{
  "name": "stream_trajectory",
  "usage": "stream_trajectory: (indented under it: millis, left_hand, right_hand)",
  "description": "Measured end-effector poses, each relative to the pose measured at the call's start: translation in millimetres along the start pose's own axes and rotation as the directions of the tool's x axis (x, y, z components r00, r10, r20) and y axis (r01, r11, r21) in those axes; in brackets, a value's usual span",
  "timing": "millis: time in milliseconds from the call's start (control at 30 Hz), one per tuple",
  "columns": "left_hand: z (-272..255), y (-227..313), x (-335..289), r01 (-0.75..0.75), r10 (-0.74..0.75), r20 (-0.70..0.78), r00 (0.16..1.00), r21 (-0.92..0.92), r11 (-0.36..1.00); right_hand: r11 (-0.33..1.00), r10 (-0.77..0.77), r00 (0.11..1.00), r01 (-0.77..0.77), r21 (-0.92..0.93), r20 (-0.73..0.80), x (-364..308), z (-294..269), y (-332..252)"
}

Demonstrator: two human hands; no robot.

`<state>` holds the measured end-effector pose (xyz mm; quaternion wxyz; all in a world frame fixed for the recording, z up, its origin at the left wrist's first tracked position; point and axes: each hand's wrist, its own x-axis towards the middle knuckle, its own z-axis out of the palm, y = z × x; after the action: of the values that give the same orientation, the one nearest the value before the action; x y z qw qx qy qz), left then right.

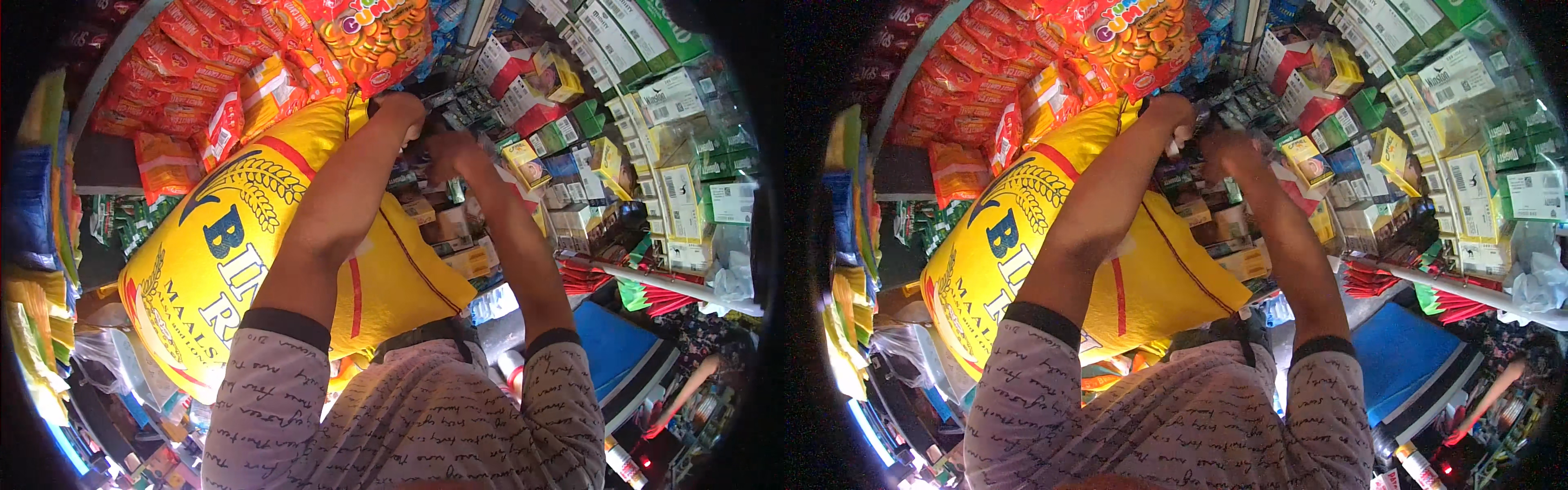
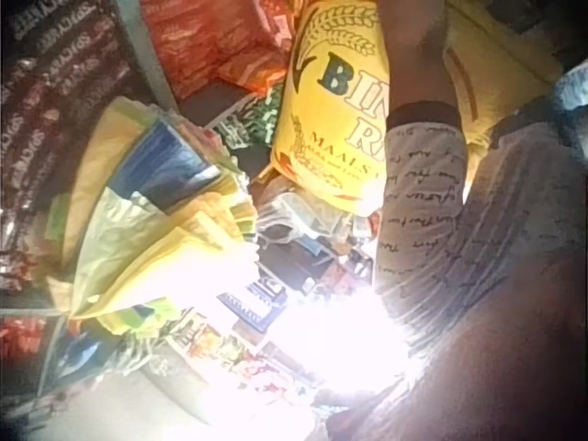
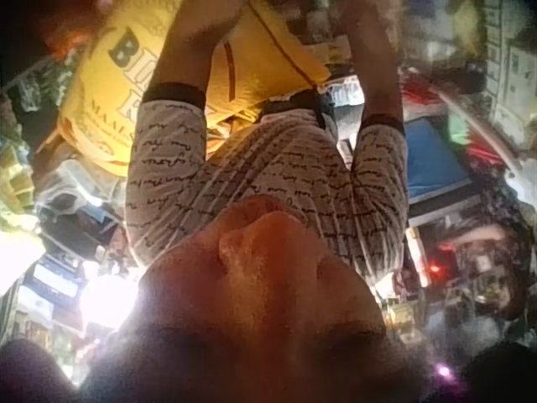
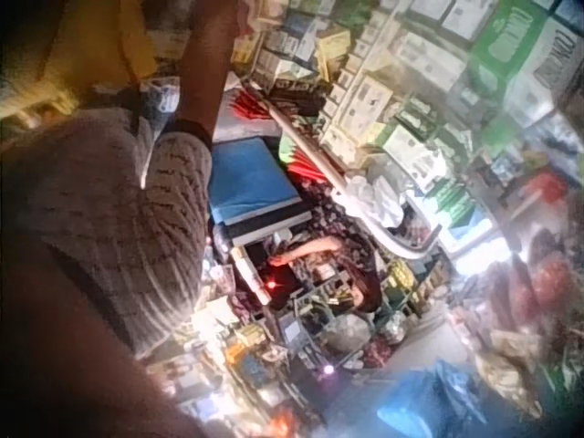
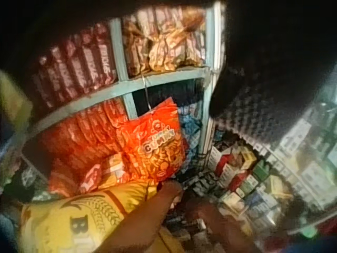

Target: The person sorts and arranges various packaged food items, including boxes, cans, and snack packets, on a shelf and around a large yellow sack.

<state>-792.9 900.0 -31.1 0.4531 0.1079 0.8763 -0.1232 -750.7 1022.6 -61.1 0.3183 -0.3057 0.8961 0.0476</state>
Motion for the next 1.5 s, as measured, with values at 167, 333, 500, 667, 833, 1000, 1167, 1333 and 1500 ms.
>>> stream_trajectory:
  millis: [167, 333, 500, 667, 833, 1000, 1167, 1333, 1500]
  left_hand:
    - [1.9, 2.7, 13.8, 0.06, -0.036, 0.165, 0.986, -0.141, 0.988]
    - [7.2, -0.5, 32.7, -0.102, 0.102, -0.048, 0.994, -0.007, 0.995]
    - [5.2, 5.8, 43.1, -0.221, 0.224, -0.045, 0.973, 0.065, 0.973]
    - [20.3, -1.9, 45.0, -0.221, 0.221, -0.204, 0.954, 0.022, 0.975]
    - [11.5, 10.8, 34.0, -0.212, 0.211, -0.204, 0.956, 0.015, 0.977]
    - [19.6, -5.0, 61.7, -0.376, 0.387, -0.283, 0.878, 0.094, 0.922]
    - [7.2, 15.0, 66.1, -0.325, 0.319, -0.198, 0.927, 0.004, 0.946]
    - [10.4, -0.5, 61.0, -0.317, 0.309, -0.182, 0.933, -0.016, 0.948]
    - [17.4, -10.7, 79.3, -0.426, 0.422, -0.191, 0.886, 0.021, 0.904]
  right_hand:
    - [0.978, 0.166, 0.949, -0.124, 0.167, -0.267, -45.7, 22.6, -11.2]
    - [0.982, 0.14, 0.872, -0.06, 0.182, -0.469, -66.5, 28.7, -18.1]
    - [0.999, -0.033, 0.818, 0.033, -0.01, -0.574, -80.4, 56.1, -16.3]
    - [0.981, -0.041, 0.675, 0.168, 0.1, -0.736, -148.8, 46.4, -27.5]
    - [0.584, 0.636, 0.206, 0.501, 0.638, -0.744, -212.8, 90.1, 1.1]
    - [-0.186, 0.885, 0.426, 0.692, 0.697, -0.186, -241.8, 149.3, 27.9]
    - [0.117, 0.908, 0.17, 0.773, 0.623, -0.382, -249.3, 163.0, -0.2]
    - [0.786, 0.544, -0.148, -0.253, 0.564, -0.826, -288.6, 97.5, -3.5]
    - [0.74, 0.481, -0.08, -0.497, 0.453, -0.873, -273.6, 105.1, 36.3]
